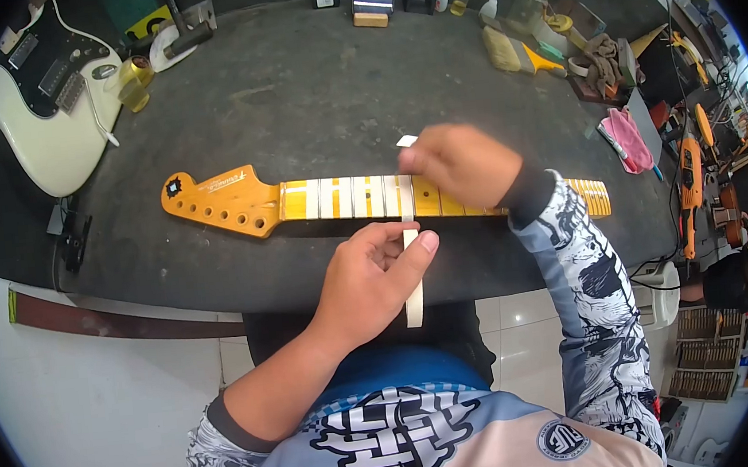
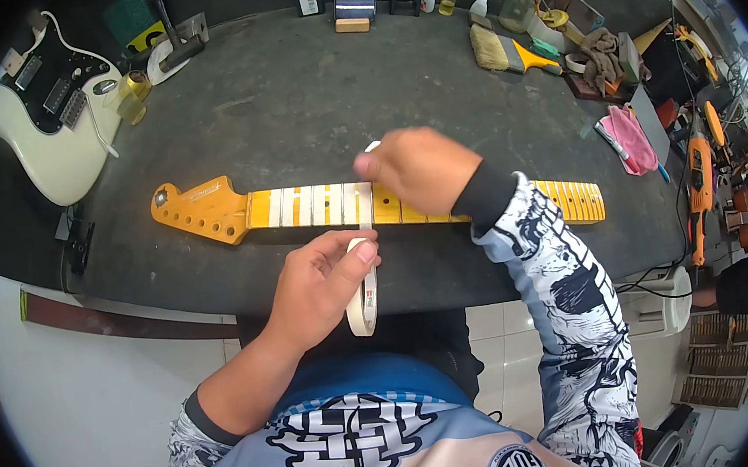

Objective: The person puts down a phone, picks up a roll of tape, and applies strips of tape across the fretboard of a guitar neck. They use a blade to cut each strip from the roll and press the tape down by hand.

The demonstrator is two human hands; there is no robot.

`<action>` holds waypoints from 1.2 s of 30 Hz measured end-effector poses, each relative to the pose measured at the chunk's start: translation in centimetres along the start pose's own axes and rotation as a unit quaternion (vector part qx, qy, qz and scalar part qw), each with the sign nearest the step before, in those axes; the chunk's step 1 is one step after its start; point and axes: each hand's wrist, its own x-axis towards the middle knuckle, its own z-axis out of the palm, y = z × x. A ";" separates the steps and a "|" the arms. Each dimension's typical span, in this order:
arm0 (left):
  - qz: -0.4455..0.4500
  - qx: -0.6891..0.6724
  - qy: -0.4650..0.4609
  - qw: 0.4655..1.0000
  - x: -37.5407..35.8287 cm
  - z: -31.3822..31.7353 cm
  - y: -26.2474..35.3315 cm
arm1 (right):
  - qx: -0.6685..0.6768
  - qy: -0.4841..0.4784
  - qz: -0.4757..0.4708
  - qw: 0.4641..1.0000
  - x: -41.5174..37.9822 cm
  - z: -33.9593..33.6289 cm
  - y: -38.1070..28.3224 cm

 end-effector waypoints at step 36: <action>-0.086 -0.008 0.000 0.996 -0.7 0.8 2.2 | 0.594 0.251 0.138 0.752 -11.8 4.7 -5.1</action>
